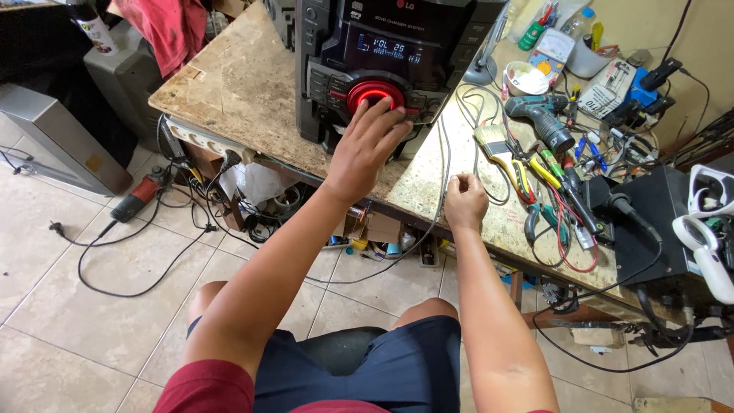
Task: The person operates an LG DVD player on a cluttered workbench, turning the central red knob and pressing buttons. They open the disc tray, insert a disc, and close the tray to begin playback.
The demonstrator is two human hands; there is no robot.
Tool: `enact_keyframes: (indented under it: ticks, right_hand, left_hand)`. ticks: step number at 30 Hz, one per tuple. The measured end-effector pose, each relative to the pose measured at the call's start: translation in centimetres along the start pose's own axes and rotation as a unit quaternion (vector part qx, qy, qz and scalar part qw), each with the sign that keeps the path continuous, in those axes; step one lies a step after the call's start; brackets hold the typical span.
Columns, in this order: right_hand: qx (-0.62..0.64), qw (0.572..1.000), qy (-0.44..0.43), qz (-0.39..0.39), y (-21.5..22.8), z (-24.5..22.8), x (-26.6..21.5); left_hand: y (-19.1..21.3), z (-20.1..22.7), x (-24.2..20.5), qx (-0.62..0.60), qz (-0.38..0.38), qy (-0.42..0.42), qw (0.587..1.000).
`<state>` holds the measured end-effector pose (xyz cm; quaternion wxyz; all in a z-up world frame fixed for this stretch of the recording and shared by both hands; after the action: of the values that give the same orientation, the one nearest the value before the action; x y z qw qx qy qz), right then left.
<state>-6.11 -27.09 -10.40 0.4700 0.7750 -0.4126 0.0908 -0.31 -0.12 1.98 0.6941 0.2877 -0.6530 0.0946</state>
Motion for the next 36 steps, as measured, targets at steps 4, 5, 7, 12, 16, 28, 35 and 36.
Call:
enact_keyframes:
  ticks: [4,5,7,12,16,28,35,36]
  right_hand:
    - [0.006,1.0,-0.003,0.001,0.4,-0.6,-0.2]
    - [0.005,1.0,-0.008,0.002,0.4,-0.7,-0.2]
    - [0.009,1.0,-0.008,0.003,0.3,-0.7,-0.2]
    - [0.009,1.0,-0.019,-0.005,0.0,-0.3,0.1]
    - [0.005,0.999,-0.033,-0.012,-0.4,0.3,0.4]
    - [0.005,0.999,-0.035,-0.022,-0.3,0.1,0.2]
    - [0.013,0.999,-0.03,-0.019,-0.4,0.3,0.3]
    - [0.012,0.999,-0.03,-0.019,-0.4,0.3,0.3]
  left_hand:
    - [-1.2,-1.9,-1.7,0.024,0.06,0.101,0.993]
    - [-1.5,-2.5,-2.2,0.074,0.083,0.142,0.984]
    - [0.4,-1.8,-0.8,0.107,0.072,0.177,0.976]
    - [1.4,-1.4,0.3,0.14,0.041,0.224,0.964]
    - [1.0,-1.4,0.2,0.155,0.03,0.209,0.965]
    - [0.8,-1.0,0.4,0.09,0.029,0.068,0.993]
    - [1.1,-0.6,0.2,-0.003,0.005,0.031,1.0]
    - [1.0,-0.8,-0.2,-0.004,0.005,0.031,1.0]
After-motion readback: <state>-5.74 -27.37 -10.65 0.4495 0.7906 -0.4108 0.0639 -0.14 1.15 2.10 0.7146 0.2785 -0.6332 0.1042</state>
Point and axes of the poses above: each hand's wrist, its own x-axis towards the middle knuckle, its own y-axis out of the back of the hand, z = x × y, the point moved 2 cm from there along x, towards the middle knuckle, and after that the axes turned 4 degrees about -x, right-handed, at the moved point
